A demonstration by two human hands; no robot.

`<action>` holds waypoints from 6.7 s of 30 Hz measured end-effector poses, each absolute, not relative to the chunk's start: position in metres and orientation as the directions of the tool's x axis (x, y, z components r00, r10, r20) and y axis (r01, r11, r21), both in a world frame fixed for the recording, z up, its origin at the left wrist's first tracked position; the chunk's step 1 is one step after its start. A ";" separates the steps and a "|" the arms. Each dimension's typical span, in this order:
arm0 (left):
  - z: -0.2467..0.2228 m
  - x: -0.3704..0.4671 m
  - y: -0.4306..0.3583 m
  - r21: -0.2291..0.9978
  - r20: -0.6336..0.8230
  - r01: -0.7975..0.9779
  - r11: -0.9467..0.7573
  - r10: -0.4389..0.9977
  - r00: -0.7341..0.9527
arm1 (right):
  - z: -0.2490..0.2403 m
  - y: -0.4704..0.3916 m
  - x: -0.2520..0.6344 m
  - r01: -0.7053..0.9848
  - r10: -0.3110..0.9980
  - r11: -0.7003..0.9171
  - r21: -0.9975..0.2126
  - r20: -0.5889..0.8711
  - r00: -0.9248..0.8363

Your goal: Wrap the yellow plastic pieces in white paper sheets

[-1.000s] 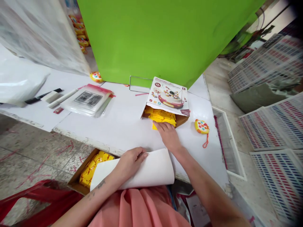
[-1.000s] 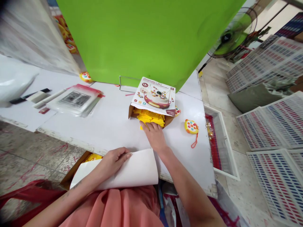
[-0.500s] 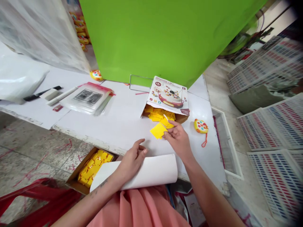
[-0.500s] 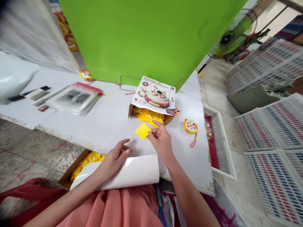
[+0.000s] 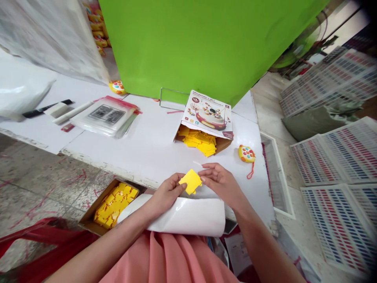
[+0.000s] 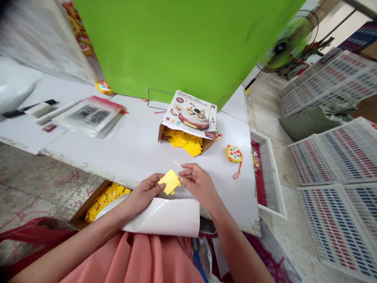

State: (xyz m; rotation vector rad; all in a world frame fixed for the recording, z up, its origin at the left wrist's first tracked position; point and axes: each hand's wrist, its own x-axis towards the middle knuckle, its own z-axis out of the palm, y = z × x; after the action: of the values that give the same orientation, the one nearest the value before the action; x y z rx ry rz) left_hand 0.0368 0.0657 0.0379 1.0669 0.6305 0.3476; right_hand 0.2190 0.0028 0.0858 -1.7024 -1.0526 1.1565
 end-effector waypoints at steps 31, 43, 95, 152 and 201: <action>0.035 0.033 0.060 0.949 -0.248 0.075 0.306 0.576 0.779 | 0.109 0.028 0.202 0.816 0.965 -0.162 -0.555 -0.263 0.013; 0.042 0.031 0.060 0.961 -0.225 0.079 0.265 0.584 0.780 | 0.107 0.027 0.204 0.818 0.966 -0.142 -0.558 -0.259 -0.009; 0.027 0.028 0.034 0.979 -0.177 0.201 0.024 0.580 0.795 | 0.116 0.041 0.172 0.437 0.985 -0.066 -0.897 -0.127 -0.112; 0.043 0.023 0.081 0.817 -0.076 0.444 -0.367 0.695 0.715 | 0.056 -0.006 0.177 0.941 0.985 -0.045 -0.335 0.140 0.097; 0.036 0.021 0.084 0.757 -0.087 0.484 -0.439 0.666 0.741 | 0.020 0.112 0.230 0.998 0.962 0.064 0.025 0.265 -0.069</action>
State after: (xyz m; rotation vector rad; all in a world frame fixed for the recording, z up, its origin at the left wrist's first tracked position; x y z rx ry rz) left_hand 0.0209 0.0837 0.0357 2.1220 0.8632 0.2849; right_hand 0.2300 0.1120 0.0198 -2.0127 -2.1539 -0.2989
